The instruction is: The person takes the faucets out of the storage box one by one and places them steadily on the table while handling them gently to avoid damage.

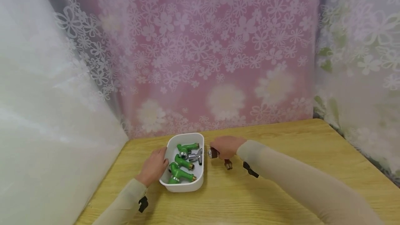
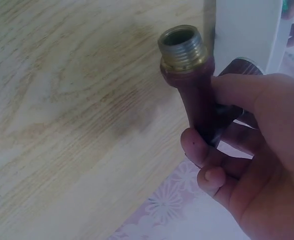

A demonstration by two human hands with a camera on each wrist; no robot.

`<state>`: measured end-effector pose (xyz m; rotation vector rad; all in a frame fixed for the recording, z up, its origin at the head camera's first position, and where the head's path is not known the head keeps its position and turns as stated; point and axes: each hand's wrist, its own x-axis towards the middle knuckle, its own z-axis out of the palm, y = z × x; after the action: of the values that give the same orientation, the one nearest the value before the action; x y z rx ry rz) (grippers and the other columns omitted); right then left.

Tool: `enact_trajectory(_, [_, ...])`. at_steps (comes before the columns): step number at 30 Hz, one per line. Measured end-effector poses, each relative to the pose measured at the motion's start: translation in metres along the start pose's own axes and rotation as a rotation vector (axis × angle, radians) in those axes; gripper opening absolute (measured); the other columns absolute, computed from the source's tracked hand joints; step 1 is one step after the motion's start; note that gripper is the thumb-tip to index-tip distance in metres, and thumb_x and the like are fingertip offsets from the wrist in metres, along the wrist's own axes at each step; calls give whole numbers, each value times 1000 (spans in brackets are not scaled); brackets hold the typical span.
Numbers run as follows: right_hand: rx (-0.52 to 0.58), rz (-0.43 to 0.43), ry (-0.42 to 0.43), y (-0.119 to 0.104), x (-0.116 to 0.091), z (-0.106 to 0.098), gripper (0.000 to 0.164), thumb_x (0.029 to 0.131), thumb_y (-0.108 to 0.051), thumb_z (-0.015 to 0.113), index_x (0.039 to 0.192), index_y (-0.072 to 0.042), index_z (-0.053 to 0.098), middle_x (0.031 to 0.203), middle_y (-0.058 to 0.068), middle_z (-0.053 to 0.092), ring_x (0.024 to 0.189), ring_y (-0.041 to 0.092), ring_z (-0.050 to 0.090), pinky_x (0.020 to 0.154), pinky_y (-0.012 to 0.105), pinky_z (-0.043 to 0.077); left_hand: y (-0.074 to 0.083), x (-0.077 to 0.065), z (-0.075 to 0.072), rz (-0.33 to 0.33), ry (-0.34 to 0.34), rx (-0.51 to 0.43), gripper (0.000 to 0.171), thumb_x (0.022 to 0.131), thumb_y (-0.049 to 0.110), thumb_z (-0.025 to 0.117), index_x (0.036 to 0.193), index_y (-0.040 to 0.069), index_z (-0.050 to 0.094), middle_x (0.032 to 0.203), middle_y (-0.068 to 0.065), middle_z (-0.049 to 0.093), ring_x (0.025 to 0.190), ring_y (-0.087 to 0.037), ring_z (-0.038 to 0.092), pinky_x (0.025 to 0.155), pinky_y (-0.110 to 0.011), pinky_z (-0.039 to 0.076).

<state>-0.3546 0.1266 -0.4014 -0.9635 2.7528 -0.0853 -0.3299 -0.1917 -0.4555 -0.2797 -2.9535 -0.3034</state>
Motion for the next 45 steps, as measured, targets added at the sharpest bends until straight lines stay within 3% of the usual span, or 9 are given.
enact_trajectory(18, [30,22,34,19,19,31,13,92,-17,72,102,-22,64,90,-10,60,80,11,54,72,33,46,1,-4,-1,50,28,-29,51,100,18,56,146,-1,46,136,-21,58,125,-36,57,99,-51,53])
enact_trajectory(20, [17,17,38,20,21,32,13,93,-18,71,105,-20,66,97,-6,62,83,12,56,74,34,47,1,-4,0,43,27,-30,51,101,18,56,147,-1,46,137,-20,58,126,-35,57,98,-51,54])
enact_trajectory(23, [-4,16,39,20,23,32,23,94,-19,70,116,-13,68,124,9,65,100,20,64,81,36,52,2,-3,0,35,28,-39,51,101,18,56,147,0,45,138,-20,57,127,-35,56,99,-51,53])
enact_trajectory(27, [16,28,32,20,23,30,33,95,-20,70,125,-8,66,149,24,48,121,32,61,92,42,54,2,-1,-1,28,26,-43,52,101,19,55,148,0,45,140,-20,57,129,-35,55,102,-51,51])
enact_trajectory(34, [37,13,66,20,27,34,29,95,-19,68,122,-9,68,136,17,60,111,28,64,87,41,53,1,-1,-2,26,21,-42,51,101,18,54,148,0,45,141,-19,56,130,-34,54,102,-52,51])
enact_trajectory(41, [18,5,86,19,34,40,29,95,-19,67,123,-8,67,132,16,58,101,21,63,84,39,53,1,-2,0,19,12,-38,52,102,20,55,149,1,45,142,-19,56,131,-34,54,103,-52,50])
enact_trajectory(45, [7,7,96,15,36,40,25,95,-19,68,118,-11,69,115,7,60,89,15,57,79,36,52,0,-3,-1,17,9,-50,52,102,20,54,149,1,44,141,-19,56,130,-34,54,102,-52,51])
